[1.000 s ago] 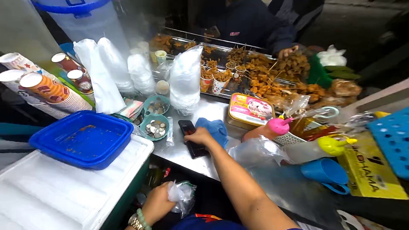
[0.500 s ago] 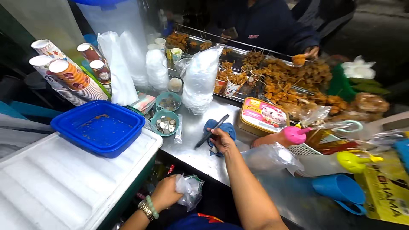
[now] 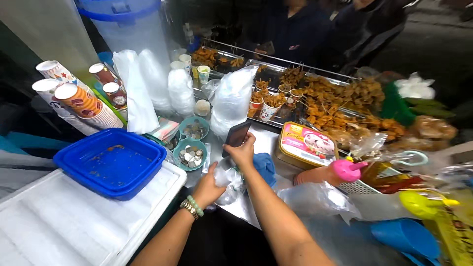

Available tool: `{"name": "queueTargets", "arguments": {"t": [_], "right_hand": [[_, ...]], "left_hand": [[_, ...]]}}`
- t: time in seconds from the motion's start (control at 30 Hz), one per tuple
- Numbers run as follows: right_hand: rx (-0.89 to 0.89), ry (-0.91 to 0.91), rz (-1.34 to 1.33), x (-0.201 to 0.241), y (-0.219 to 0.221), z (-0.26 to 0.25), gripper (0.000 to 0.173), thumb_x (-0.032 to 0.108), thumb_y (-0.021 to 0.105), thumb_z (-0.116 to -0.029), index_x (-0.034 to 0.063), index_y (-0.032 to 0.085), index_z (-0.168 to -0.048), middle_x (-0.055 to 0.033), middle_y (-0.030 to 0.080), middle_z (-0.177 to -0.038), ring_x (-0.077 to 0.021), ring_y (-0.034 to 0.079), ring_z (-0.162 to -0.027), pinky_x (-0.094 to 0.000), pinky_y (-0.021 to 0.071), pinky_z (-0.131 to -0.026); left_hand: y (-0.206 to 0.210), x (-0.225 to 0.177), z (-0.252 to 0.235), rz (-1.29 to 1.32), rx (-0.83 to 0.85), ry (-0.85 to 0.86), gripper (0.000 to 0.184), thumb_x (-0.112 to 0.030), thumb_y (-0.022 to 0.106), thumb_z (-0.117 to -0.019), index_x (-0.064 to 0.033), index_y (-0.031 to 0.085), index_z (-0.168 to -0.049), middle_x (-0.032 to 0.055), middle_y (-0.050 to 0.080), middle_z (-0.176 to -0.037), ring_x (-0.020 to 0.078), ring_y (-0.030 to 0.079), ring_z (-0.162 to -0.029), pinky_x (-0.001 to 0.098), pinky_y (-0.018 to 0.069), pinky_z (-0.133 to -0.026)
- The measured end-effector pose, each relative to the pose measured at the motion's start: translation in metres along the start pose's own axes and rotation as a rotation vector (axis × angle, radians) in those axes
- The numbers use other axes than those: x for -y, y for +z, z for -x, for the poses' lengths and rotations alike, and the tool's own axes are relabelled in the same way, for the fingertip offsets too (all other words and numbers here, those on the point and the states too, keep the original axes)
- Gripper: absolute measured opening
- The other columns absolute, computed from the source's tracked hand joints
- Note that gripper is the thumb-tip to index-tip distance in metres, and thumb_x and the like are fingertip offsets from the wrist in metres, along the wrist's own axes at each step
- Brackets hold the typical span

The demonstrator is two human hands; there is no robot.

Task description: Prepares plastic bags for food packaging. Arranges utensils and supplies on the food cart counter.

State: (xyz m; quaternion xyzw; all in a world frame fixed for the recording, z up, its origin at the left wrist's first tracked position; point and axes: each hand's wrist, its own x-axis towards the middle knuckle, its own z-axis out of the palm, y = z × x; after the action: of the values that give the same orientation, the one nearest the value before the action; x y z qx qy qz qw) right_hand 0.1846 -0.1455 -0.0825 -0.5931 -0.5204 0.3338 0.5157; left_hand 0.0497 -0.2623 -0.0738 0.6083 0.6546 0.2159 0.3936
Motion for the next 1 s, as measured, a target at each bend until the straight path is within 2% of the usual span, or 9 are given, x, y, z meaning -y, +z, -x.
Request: {"name": "queueTargets", "arguments": {"t": [0.07, 0.17, 0.27, 0.33, 0.4, 0.43, 0.5, 0.63, 1.0], "right_hand": [[-0.036, -0.006, 0.067, -0.005, 0.007, -0.004, 0.108, 0.017, 0.095, -0.0566, -0.0063, 0.036, -0.144, -0.0287, 0.059, -0.128, -0.0364, 0.062, -0.117, -0.0479, 0.0518, -0.100], [-0.094, -0.056, 0.079, -0.012, 0.011, -0.005, 0.105, 0.020, 0.092, -0.0561, -0.0098, 0.038, -0.142, -0.0307, 0.058, -0.128, -0.0402, 0.060, -0.120, -0.0512, 0.0497, -0.101], [-0.100, -0.045, 0.080, -0.014, 0.016, -0.006, 0.107, 0.019, 0.094, -0.0555, -0.0077, 0.038, -0.143, -0.0309, 0.056, -0.133, -0.0403, 0.057, -0.124, -0.0508, 0.0485, -0.104], [-0.091, -0.044, 0.088, -0.011, 0.018, -0.007, 0.107, 0.020, 0.094, -0.0561, -0.0078, 0.038, -0.143, -0.0308, 0.055, -0.135, -0.0398, 0.056, -0.126, -0.0503, 0.0470, -0.107], [-0.088, -0.043, 0.090, -0.009, 0.019, -0.009, 0.106, 0.020, 0.095, -0.0561, -0.0080, 0.039, -0.142, -0.0308, 0.053, -0.136, -0.0387, 0.056, -0.126, -0.0485, 0.0471, -0.107], [-0.092, -0.039, 0.094, -0.008, 0.021, -0.009, 0.106, 0.020, 0.095, -0.0556, -0.0081, 0.039, -0.141, -0.0308, 0.053, -0.135, -0.0382, 0.056, -0.124, -0.0476, 0.0481, -0.105], [-0.093, -0.035, 0.096, -0.006, 0.024, -0.011, 0.106, 0.020, 0.096, -0.0560, -0.0086, 0.039, -0.141, -0.0319, 0.051, -0.137, -0.0385, 0.056, -0.124, -0.0464, 0.0487, -0.104], [-0.096, -0.046, 0.080, -0.003, 0.029, -0.021, 0.106, 0.020, 0.095, -0.0571, -0.0094, 0.039, -0.142, -0.0334, 0.050, -0.138, -0.0398, 0.055, -0.126, -0.0468, 0.0471, -0.106], [-0.197, -0.031, 0.181, -0.008, 0.030, -0.038, 0.105, 0.023, 0.095, -0.0587, -0.0069, 0.040, -0.144, -0.0332, 0.043, -0.143, -0.0440, 0.050, -0.130, -0.0494, 0.0487, -0.104]], "left_hand": [[-0.019, -0.013, -0.006, 0.097, -0.141, 0.114, 0.084, -0.017, 0.078, -0.0789, -0.0060, 0.041, -0.154, 0.0222, 0.067, -0.125, 0.0315, 0.067, -0.114, 0.0521, 0.0520, -0.100], [-0.050, -0.028, -0.013, 0.484, -0.525, 0.357, 0.043, -0.008, 0.064, -0.0812, 0.0140, 0.056, -0.118, 0.0094, 0.067, -0.097, 0.0057, 0.066, -0.089, 0.0251, 0.0558, -0.084], [-0.090, -0.065, -0.029, 0.770, -0.651, 0.454, 0.023, -0.017, 0.052, -0.0999, -0.0055, 0.056, -0.119, -0.0073, 0.066, -0.094, -0.0025, 0.064, -0.083, 0.0215, 0.0564, -0.077], [-0.119, -0.108, -0.048, 0.650, -0.657, 0.465, 0.041, -0.026, 0.063, -0.0990, -0.0056, 0.054, -0.133, -0.0010, 0.067, -0.112, 0.0012, 0.065, -0.099, 0.0242, 0.0564, -0.087], [-0.145, -0.140, -0.083, 0.311, -0.533, 0.420, 0.080, -0.041, 0.072, -0.0921, -0.0069, 0.038, -0.156, 0.0146, 0.058, -0.143, 0.0196, 0.057, -0.129, 0.0407, 0.0463, -0.110], [-0.154, -0.154, -0.098, 0.122, -0.452, 0.358, 0.089, -0.048, 0.074, -0.0903, -0.0060, 0.034, -0.158, 0.0221, 0.055, -0.144, 0.0320, 0.055, -0.133, 0.0534, 0.0420, -0.112], [-0.162, -0.177, -0.121, -0.201, -0.295, 0.249, 0.085, -0.055, 0.074, -0.0884, 0.0015, 0.049, -0.146, 0.0297, 0.059, -0.135, 0.0453, 0.054, -0.129, 0.0673, 0.0387, -0.108], [-0.164, -0.193, -0.140, -0.451, -0.205, 0.122, 0.075, -0.059, 0.071, -0.0893, 0.0065, 0.062, -0.125, 0.0309, 0.063, -0.123, 0.0471, 0.059, -0.120, 0.0693, 0.0423, -0.098], [-0.164, -0.180, -0.149, -0.397, -0.313, 0.083, 0.074, -0.059, 0.070, -0.0901, 0.0058, 0.062, -0.126, 0.0306, 0.064, -0.122, 0.0476, 0.059, -0.119, 0.0706, 0.0424, -0.097]]}}
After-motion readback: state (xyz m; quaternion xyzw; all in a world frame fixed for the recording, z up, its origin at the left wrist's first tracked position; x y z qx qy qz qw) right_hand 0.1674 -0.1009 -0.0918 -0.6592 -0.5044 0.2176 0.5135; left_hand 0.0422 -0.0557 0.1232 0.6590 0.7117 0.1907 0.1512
